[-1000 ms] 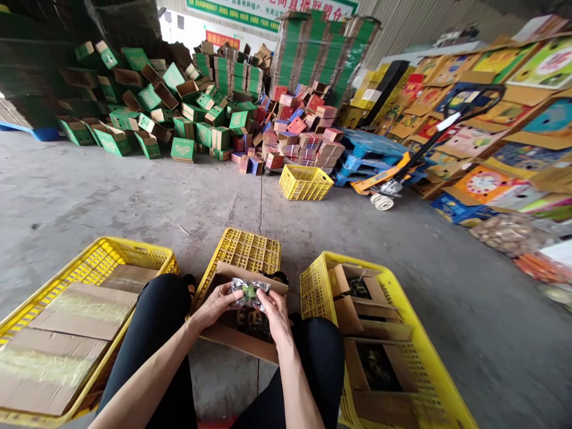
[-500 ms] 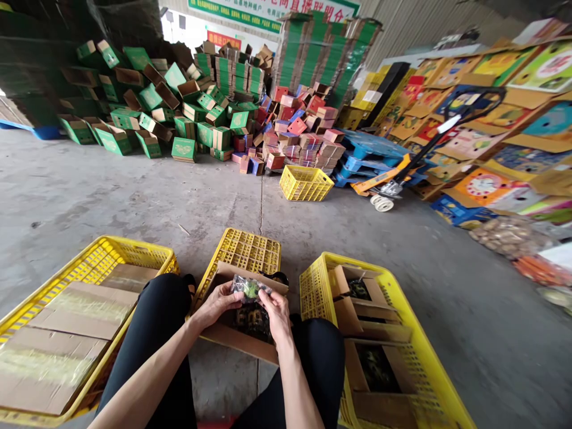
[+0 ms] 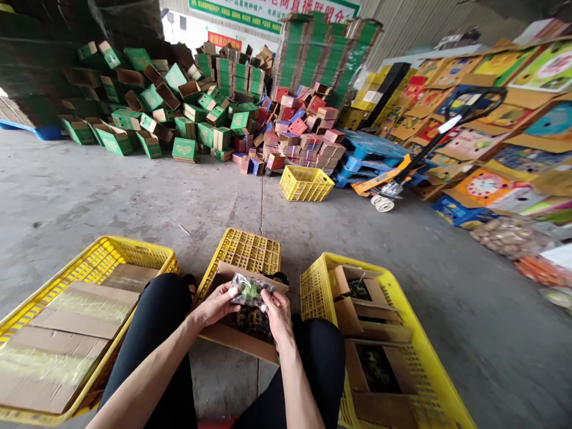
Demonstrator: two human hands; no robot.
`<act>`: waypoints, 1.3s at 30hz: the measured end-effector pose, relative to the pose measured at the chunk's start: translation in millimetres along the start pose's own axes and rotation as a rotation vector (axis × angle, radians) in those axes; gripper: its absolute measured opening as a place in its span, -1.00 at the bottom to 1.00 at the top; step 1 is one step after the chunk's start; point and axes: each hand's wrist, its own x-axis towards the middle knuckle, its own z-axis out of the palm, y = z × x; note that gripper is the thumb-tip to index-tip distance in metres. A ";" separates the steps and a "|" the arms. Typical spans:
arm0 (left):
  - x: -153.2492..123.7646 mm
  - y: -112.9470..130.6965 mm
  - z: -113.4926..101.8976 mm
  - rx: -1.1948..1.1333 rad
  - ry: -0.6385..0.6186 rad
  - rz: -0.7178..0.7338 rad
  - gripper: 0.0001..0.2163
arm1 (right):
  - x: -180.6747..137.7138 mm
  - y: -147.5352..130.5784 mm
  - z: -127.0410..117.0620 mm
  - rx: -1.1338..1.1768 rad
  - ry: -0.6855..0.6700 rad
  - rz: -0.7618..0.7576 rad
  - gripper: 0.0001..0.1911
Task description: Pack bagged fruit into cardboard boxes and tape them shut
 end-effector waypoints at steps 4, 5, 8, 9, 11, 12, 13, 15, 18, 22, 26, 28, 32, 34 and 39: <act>-0.7 0.0 -0.5 -0.004 -0.013 0.009 -0.54 | -1.1 0.9 -1.8 -0.022 -0.005 -0.001 -0.55; -0.7 -0.1 -0.8 -0.001 -0.011 0.007 -0.55 | -1.0 1.5 -2.3 -0.030 -0.003 0.003 -0.55; -0.2 -0.9 -2.0 0.010 -0.002 -0.003 -0.56 | -0.2 3.4 -3.5 -0.035 0.003 0.009 -0.54; 0.0 -1.1 -2.3 0.011 0.003 -0.005 -0.56 | 0.0 3.9 -3.7 -0.030 -0.001 0.006 -0.55; 0.6 -1.5 -2.5 0.010 0.015 -0.002 -0.57 | 0.4 4.5 -4.1 -0.022 -0.015 0.001 -0.54; 0.8 -1.6 -2.4 0.007 0.021 0.002 -0.57 | 0.6 4.6 -4.2 -0.021 -0.023 0.000 -0.54; 1.0 -1.5 -2.2 0.006 0.025 0.006 -0.57 | 0.8 4.7 -4.2 -0.020 -0.031 0.001 -0.54; 1.2 -1.2 -1.6 0.005 0.028 0.014 -0.57 | 1.3 4.7 -4.2 -0.023 -0.038 0.002 -0.54; 1.2 -0.4 -0.7 0.016 0.036 0.018 -0.55 | 2.0 4.5 -3.7 -0.044 -0.019 -0.001 -0.52; 1.3 0.1 0.3 0.048 0.048 0.024 -0.54 | 1.4 1.0 -2.4 -0.061 -0.018 -0.012 -0.50; 0.6 -2.6 1.2 0.092 0.044 0.035 -0.52 | -1.2 -6.6 -0.1 -0.116 -0.026 -0.024 -0.52; 0.1 -5.0 0.8 0.126 0.060 0.042 -0.48 | -2.3 -10.5 1.6 -0.162 -0.049 -0.026 -0.53; 0.5 -7.7 -1.5 0.194 0.101 0.065 -0.45 | -3.1 -16.3 5.2 -0.137 -0.094 -0.036 -0.52; 1.1 -7.0 -2.4 0.223 0.122 0.089 -0.48 | -2.9 -18.0 6.2 -0.085 -0.106 -0.040 -0.46; 0.7 -5.5 -1.5 0.288 0.106 0.090 -0.50 | -1.7 -15.4 4.4 -0.085 -0.051 0.011 -0.45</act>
